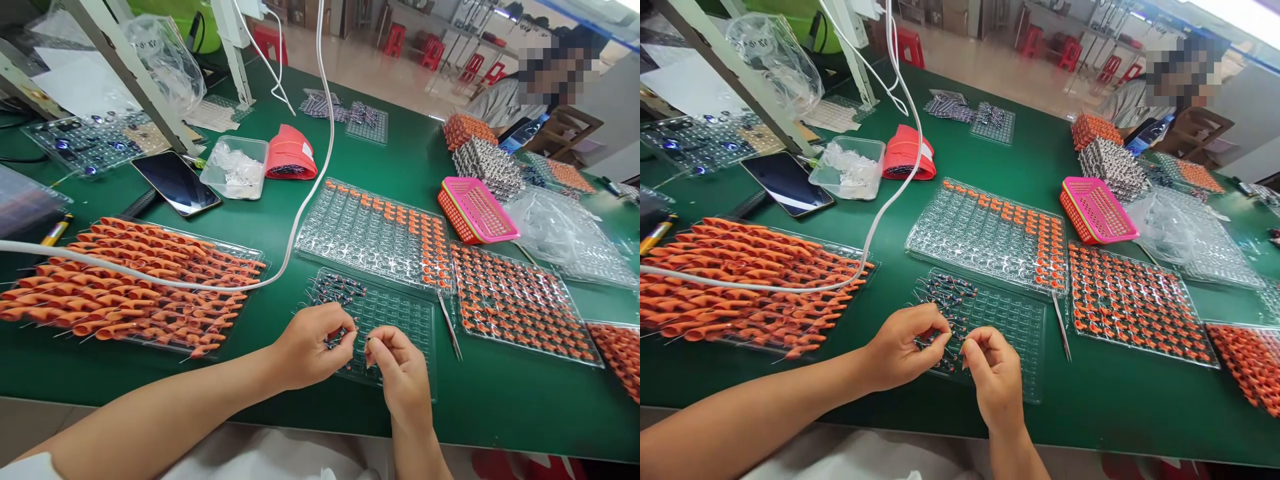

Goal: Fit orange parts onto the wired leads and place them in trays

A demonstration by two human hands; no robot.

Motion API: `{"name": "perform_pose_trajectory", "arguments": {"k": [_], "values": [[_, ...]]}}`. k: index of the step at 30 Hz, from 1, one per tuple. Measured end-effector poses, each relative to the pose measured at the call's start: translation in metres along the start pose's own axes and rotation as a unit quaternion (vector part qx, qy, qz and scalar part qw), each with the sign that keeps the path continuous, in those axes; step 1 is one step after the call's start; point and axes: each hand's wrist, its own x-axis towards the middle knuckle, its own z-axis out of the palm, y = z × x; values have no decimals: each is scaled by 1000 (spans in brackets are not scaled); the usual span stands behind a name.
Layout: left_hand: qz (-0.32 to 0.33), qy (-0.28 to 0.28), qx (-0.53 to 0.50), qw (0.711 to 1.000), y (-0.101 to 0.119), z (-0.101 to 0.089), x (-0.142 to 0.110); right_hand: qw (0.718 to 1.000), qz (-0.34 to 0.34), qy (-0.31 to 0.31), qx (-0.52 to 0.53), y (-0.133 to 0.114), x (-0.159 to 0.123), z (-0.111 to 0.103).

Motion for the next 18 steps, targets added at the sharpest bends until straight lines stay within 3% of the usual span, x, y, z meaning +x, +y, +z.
{"name": "perform_pose_trajectory", "arguments": {"k": [10, 18], "values": [[40, 13, 35, 998, 1, 1, -1, 998, 15, -3, 58, 7, 3, -2], [34, 17, -5, 999, 0, -1, 1, 990, 43, -17, 131, 4, 4, -4]]}}
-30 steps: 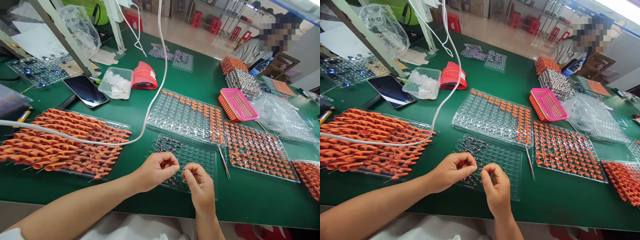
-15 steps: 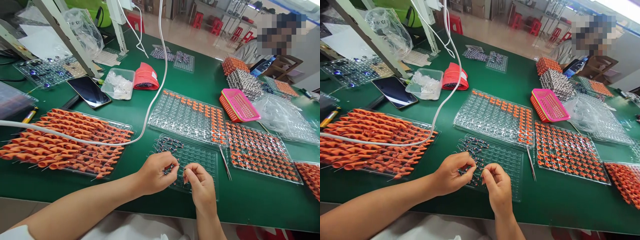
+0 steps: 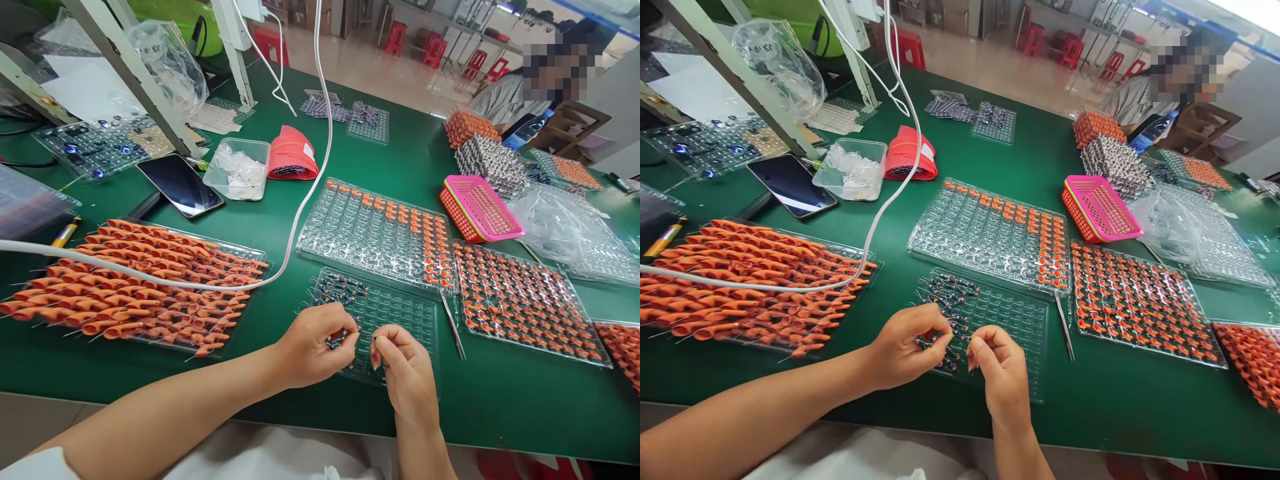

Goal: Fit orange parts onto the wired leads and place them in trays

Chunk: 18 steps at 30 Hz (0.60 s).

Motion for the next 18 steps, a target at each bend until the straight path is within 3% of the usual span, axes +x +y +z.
{"name": "perform_pose_trajectory", "arguments": {"k": [3, 6, 9, 13, 15, 18], "values": [[-46, 9, -40, 998, 1, -4, 3, 999, 3, 30, 20, -3, 1, -1], [-179, -38, -136, 974, 3, -6, 8, 998, -10, 54, 24, -5, 0, -1], [-301, -110, -278, 906, 0, -5, 10, 996, -37, 77, -10, -3, -2, -2], [-373, -147, -434, 807, -11, 3, 7, 985, -103, 108, -85, 1, -7, 1], [-371, -138, -458, 796, -14, 6, 6, 976, -146, 90, -135, 1, -9, 5], [-352, -136, -430, 820, -12, 7, 5, 955, -204, 35, -214, 0, -10, 11]]}}
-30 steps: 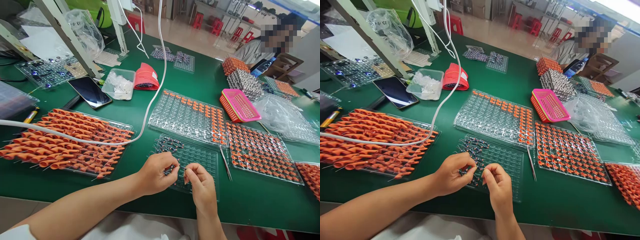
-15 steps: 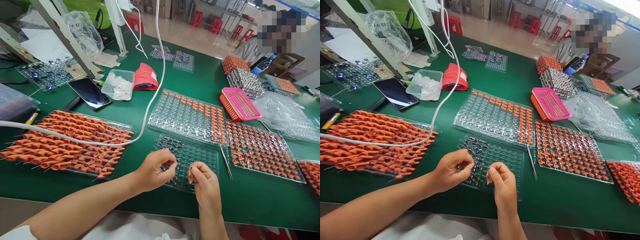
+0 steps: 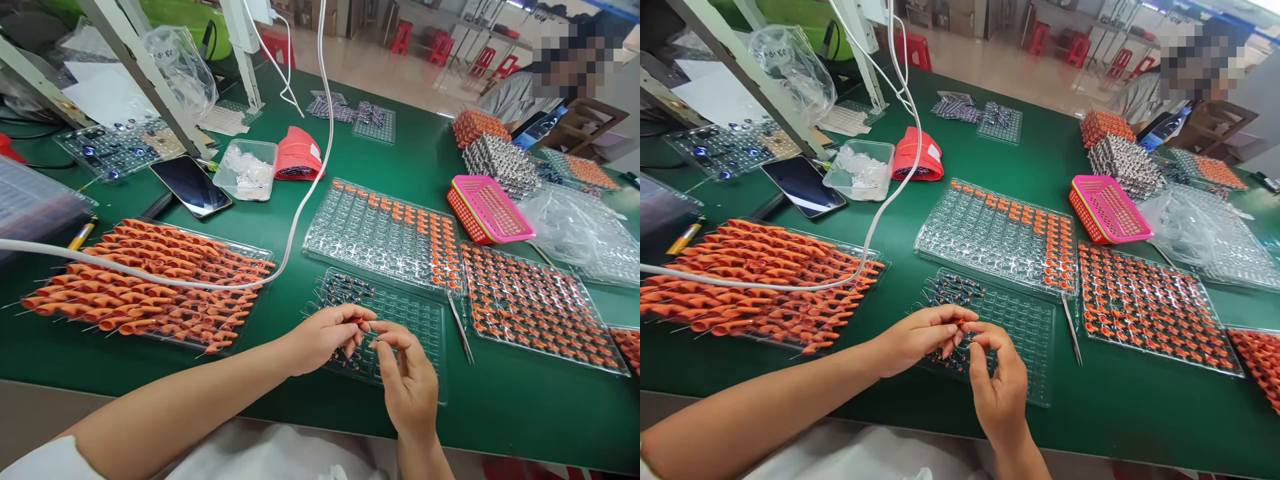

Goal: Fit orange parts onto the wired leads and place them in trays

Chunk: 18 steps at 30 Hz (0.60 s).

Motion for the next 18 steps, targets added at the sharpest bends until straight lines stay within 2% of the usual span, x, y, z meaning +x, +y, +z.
{"name": "perform_pose_trajectory", "arguments": {"k": [3, 6, 11, 15, 18], "values": [[23, 7, 20, 1000, 4, 4, -2, 997, -46, -17, -59, -1, 2, 3], [39, 24, -2, 999, 7, 7, -2, 989, -96, -12, -113, -1, 4, 4], [30, 48, -30, 998, 5, 3, 2, 971, -176, -27, -159, 0, 7, 3], [15, 33, -9, 999, 9, 1, 1, 972, -185, -42, -142, -1, 7, 1], [6, 17, 11, 1000, 12, 1, -2, 987, -125, -38, -91, -2, 4, -2]]}}
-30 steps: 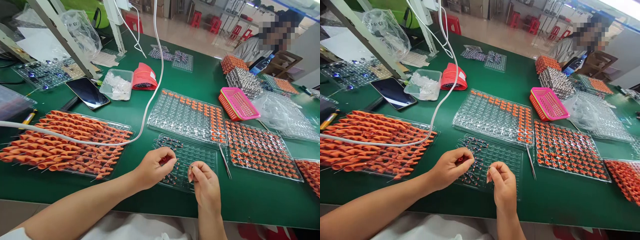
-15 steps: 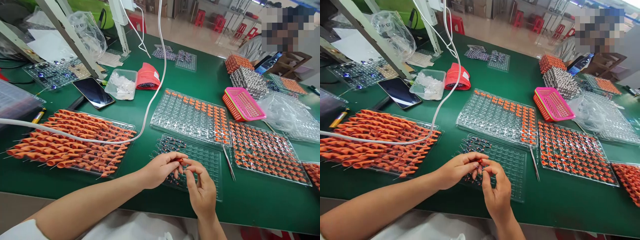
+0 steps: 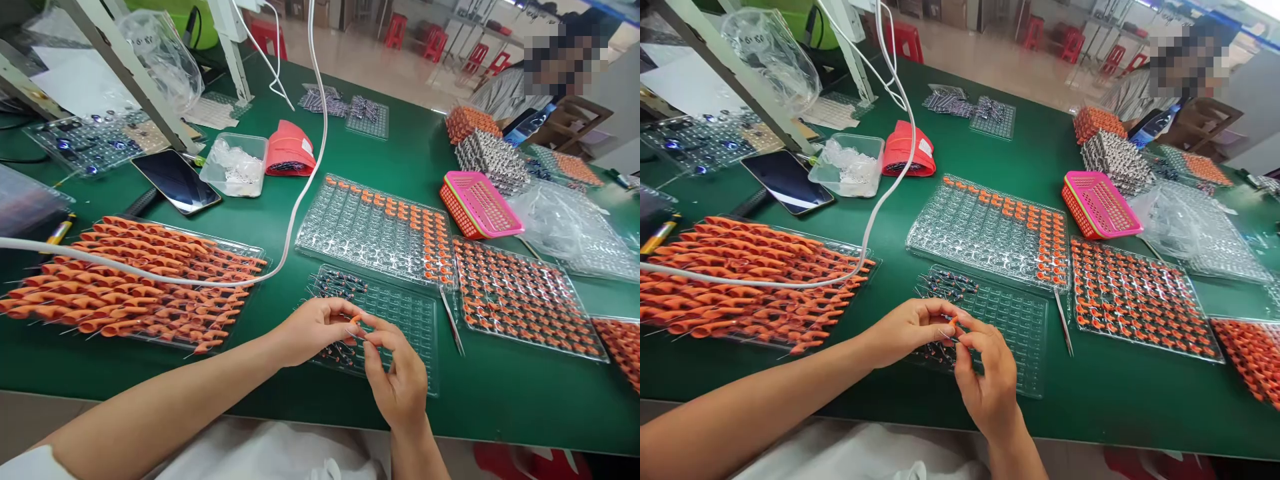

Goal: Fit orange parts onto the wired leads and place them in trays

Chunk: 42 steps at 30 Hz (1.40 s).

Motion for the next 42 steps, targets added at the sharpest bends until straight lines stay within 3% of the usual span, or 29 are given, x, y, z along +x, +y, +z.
{"name": "perform_pose_trajectory", "arguments": {"k": [4, 7, 29, 42], "values": [[19, 44, 13, 999, 0, 2, -3, 988, 114, 84, 65, 1, -4, -2], [55, 78, 51, 994, -2, 3, -3, 982, 137, 119, 55, 3, -5, -3], [92, 95, 102, 986, -6, 2, -2, 982, 154, 95, -53, 0, -1, -4], [215, 88, 243, 942, -8, -2, -2, 982, 141, 94, -83, -1, 0, -2]]}}
